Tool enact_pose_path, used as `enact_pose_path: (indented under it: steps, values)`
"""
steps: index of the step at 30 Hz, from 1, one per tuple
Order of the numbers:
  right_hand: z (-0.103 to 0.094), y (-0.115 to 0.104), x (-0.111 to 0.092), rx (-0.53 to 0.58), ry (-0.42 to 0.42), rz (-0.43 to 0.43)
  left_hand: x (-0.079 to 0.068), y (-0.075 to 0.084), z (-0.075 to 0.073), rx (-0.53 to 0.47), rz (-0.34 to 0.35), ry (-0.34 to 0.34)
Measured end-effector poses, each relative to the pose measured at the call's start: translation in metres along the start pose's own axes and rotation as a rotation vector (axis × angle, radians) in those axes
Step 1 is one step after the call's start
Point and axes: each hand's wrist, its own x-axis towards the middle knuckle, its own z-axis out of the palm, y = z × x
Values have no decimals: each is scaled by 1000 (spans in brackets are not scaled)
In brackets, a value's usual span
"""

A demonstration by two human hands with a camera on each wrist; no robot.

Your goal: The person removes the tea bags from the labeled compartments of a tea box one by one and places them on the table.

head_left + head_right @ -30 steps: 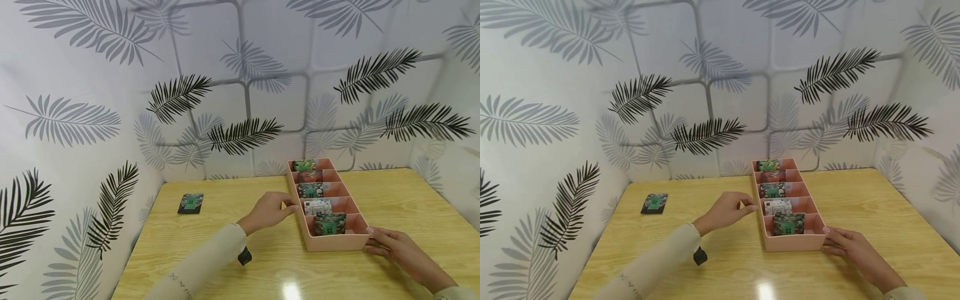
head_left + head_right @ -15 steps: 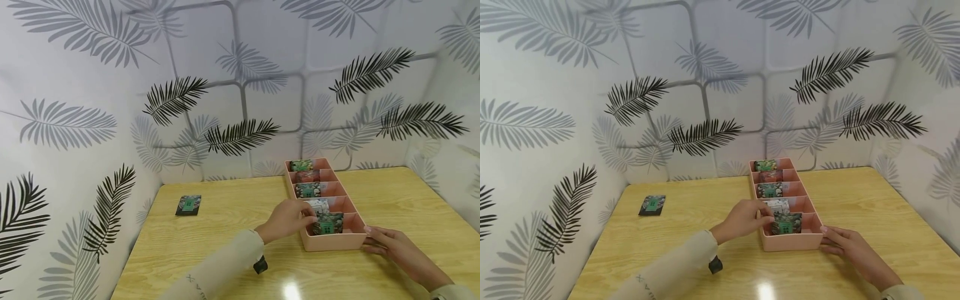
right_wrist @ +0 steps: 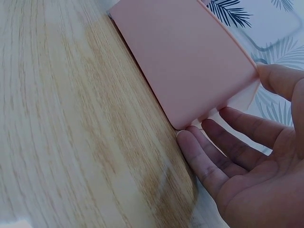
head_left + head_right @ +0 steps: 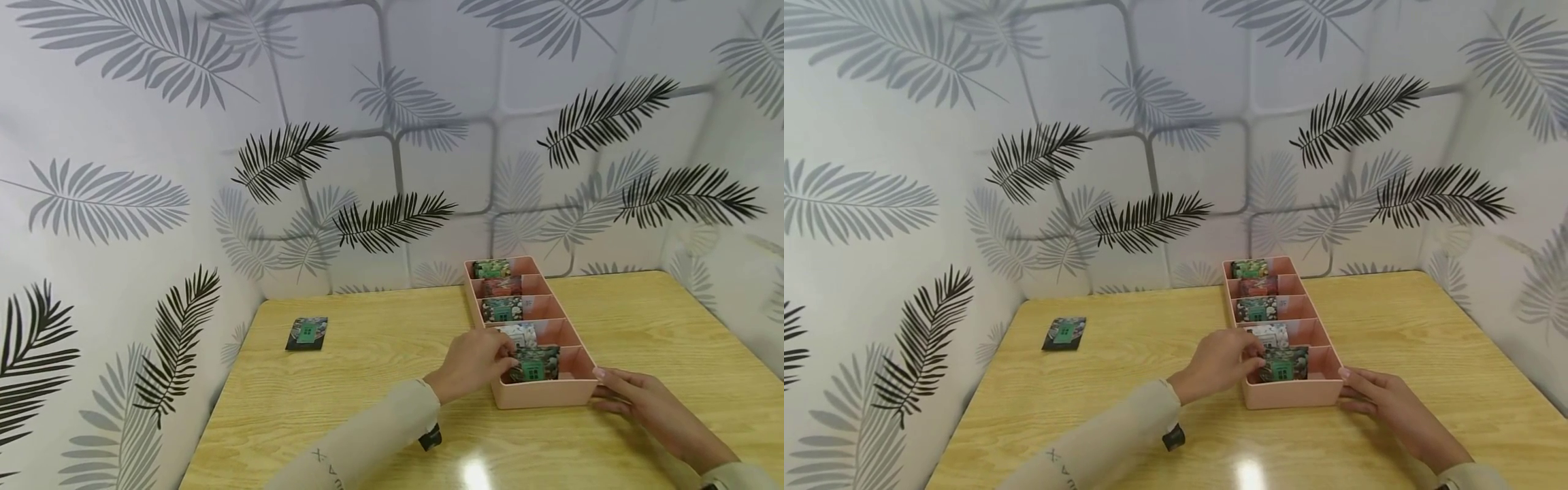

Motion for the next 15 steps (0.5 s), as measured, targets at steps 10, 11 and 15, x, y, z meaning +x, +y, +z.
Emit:
enact_pose_path:
  steps: [10, 11, 15]
  values:
    - [1, -1, 0, 3, 4, -11, 0, 1, 0, 19, 7, -17]
    - [1, -1, 0, 1, 8, -10, 0, 1, 0, 13, 14, -13]
    - [1, 0, 0, -16, 17, 5, 1, 2, 1, -32, 32, -28]
